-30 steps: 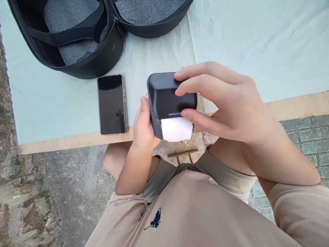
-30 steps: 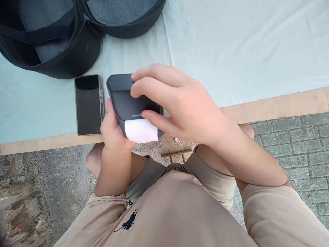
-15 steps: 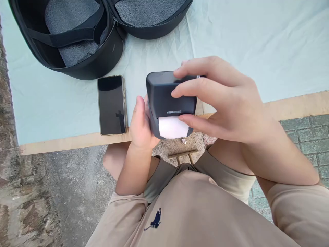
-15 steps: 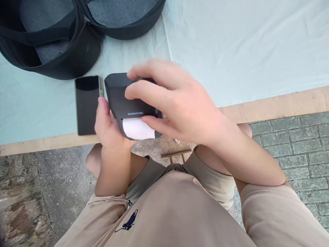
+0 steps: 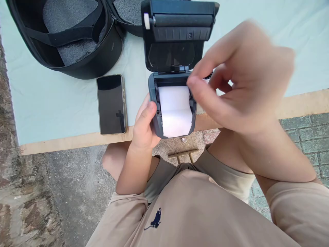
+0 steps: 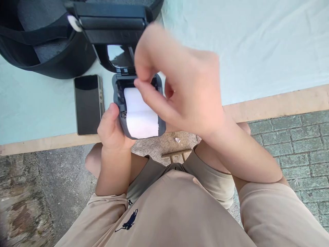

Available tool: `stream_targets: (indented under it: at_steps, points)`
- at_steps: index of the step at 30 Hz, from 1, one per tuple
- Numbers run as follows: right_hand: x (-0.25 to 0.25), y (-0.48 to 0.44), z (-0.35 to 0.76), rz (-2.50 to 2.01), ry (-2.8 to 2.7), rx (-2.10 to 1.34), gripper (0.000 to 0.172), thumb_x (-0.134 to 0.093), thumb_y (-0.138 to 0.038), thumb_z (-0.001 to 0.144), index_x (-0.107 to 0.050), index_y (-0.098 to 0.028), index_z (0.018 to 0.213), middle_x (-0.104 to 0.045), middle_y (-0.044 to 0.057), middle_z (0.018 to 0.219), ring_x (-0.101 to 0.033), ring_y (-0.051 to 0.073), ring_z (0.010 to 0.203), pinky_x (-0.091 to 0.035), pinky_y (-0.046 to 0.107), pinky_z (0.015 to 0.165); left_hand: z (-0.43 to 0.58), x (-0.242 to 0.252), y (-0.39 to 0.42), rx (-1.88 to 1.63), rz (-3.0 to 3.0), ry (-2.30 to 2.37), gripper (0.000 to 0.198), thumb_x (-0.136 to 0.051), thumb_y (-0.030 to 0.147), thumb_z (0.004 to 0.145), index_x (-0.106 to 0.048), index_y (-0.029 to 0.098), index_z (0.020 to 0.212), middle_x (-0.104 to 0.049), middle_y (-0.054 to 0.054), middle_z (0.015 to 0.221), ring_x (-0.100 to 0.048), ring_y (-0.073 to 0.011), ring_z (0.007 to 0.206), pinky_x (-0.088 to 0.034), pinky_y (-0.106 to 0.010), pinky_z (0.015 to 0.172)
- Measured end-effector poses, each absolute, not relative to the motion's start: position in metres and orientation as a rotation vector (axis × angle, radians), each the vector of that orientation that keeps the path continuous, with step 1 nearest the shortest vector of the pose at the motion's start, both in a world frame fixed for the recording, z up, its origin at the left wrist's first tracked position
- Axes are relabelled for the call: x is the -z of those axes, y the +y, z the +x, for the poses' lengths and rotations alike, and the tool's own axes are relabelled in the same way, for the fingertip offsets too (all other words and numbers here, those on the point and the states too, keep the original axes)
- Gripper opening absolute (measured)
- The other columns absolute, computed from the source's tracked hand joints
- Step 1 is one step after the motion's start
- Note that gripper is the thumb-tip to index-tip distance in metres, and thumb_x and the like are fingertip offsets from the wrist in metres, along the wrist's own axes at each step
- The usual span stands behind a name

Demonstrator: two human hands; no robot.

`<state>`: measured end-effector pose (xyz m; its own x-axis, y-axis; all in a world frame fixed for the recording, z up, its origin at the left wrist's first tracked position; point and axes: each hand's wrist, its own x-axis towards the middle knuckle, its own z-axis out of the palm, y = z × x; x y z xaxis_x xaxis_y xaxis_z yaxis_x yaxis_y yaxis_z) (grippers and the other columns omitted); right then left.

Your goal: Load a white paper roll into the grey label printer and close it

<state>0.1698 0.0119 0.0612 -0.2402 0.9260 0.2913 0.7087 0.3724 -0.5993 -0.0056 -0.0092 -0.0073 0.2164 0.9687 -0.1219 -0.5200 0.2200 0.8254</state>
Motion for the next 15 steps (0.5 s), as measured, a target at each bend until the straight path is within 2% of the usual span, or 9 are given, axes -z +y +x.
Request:
stream_targets:
  at_steps: [2,4,8,12,15]
  points:
    - [-0.058,0.012,0.168,-1.395,-2.181,-0.289,0.005,-0.054,-0.023,0.086,-0.059,-0.024,0.085,-0.063,-0.002,0.077,-0.052,0.012,0.062,-0.036,0.031,0.058,-0.006,0.010,-0.009,-1.163,0.752,0.754,0.029,-0.055,0.046,0.091,-0.069,0.023,0.103,-0.073,-0.005,0.116,-0.040,-0.0264,0.151,-0.045,-0.039,0.120]
    - [-0.056,0.012,0.167,-1.446,-2.329,-0.169,0.009,-0.053,-0.020,0.082,-0.059,-0.025,0.085,-0.062,-0.002,0.073,-0.050,0.013,0.059,-0.027,0.030,0.053,-0.006,0.012,-0.009,-1.155,0.769,0.759,0.033,-0.057,0.047,0.091,-0.068,0.023,0.109,-0.072,-0.005,0.118,-0.042,-0.0277,0.150,-0.047,-0.040,0.118]
    - [-0.055,0.017,0.165,-1.606,-2.484,-0.133,0.018,-0.059,-0.031,0.079,-0.062,-0.029,0.096,-0.067,0.000,0.080,-0.050,0.015,0.059,-0.019,0.031,0.051,-0.006,0.013,-0.009,-1.155,0.823,0.755,0.039,-0.060,0.052,0.089,-0.067,0.024,0.116,-0.071,-0.004,0.121,-0.045,-0.0300,0.147,-0.049,-0.042,0.115]
    - [-0.062,0.017,0.163,-1.628,-2.583,-0.118,0.024,-0.059,-0.035,0.077,-0.062,-0.031,0.100,-0.065,0.000,0.073,-0.048,0.017,0.054,-0.016,0.030,0.048,-0.007,0.012,-0.010,-1.137,0.851,0.755,0.039,-0.059,0.051,0.091,-0.067,0.025,0.119,-0.071,-0.004,0.123,-0.046,-0.0298,0.146,-0.049,-0.042,0.115]
    - [-0.072,0.011,0.170,-1.474,-2.503,-0.228,0.025,-0.063,-0.030,0.077,-0.064,-0.031,0.102,-0.060,-0.002,0.066,-0.044,0.013,0.050,-0.022,0.030,0.047,-0.007,0.012,-0.010,-1.141,0.824,0.755,0.038,-0.058,0.049,0.092,-0.067,0.024,0.119,-0.072,-0.004,0.122,-0.048,-0.0297,0.145,-0.051,-0.042,0.113]
